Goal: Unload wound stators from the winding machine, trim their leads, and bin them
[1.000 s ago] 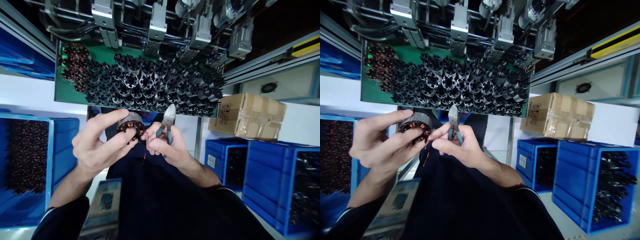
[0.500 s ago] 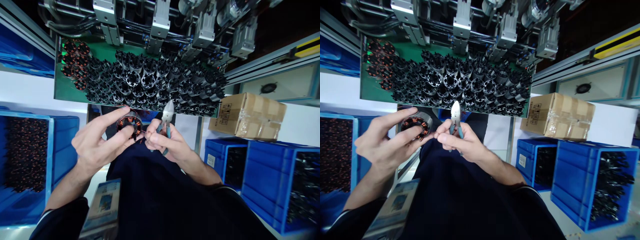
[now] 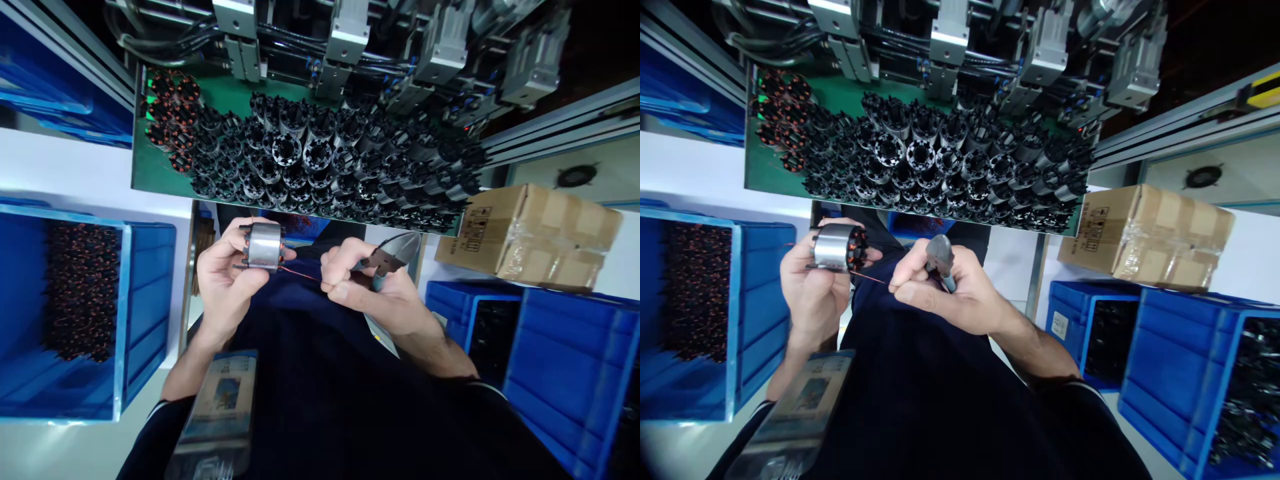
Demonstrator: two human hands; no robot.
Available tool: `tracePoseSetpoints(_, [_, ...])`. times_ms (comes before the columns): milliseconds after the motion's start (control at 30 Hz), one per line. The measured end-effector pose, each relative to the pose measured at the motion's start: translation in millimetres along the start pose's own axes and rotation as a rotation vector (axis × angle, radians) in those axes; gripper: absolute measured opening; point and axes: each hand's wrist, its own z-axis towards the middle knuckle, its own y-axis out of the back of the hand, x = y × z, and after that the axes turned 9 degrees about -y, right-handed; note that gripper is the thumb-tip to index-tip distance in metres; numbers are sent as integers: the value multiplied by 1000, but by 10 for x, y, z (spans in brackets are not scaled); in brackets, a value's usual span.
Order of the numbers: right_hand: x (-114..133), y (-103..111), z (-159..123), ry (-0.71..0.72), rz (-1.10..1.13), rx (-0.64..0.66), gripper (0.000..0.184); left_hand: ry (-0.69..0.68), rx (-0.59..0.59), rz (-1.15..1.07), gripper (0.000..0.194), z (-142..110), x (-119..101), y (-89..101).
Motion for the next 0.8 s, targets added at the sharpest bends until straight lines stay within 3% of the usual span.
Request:
tracePoseSetpoints(100, [12, -25, -3, 32, -20, -13, 10, 25, -65, -122, 42, 48, -143, -30])
tracePoseSetpoints(200, [22, -49, -2, 55, -65, -41, 13, 81, -49, -124, 39, 88, -228, -81])
tracePoseSetpoints(400, [-137, -77, -114, 192, -265, -432, 21, 13, -219, -102, 32, 135, -69, -182])
tracePoseSetpoints(500, [-276, -120, -180, 297, -444, -319, 22, -1, -240, -47, 38, 158, -25, -216])
tracePoseSetpoints(600, [-341, -218, -143, 280, -549, -146, 21, -27, -211, -4, 40, 143, -53, -233])
tracePoseSetpoints(667, [-347, -284, -67, 268, -568, -118, 19, -62, -157, 14, 34, 114, -71, -232])
tracePoseSetpoints(800, [-359, -345, 71, 388, -573, -147, 17, -121, -144, -47, 32, 71, -44, -220])
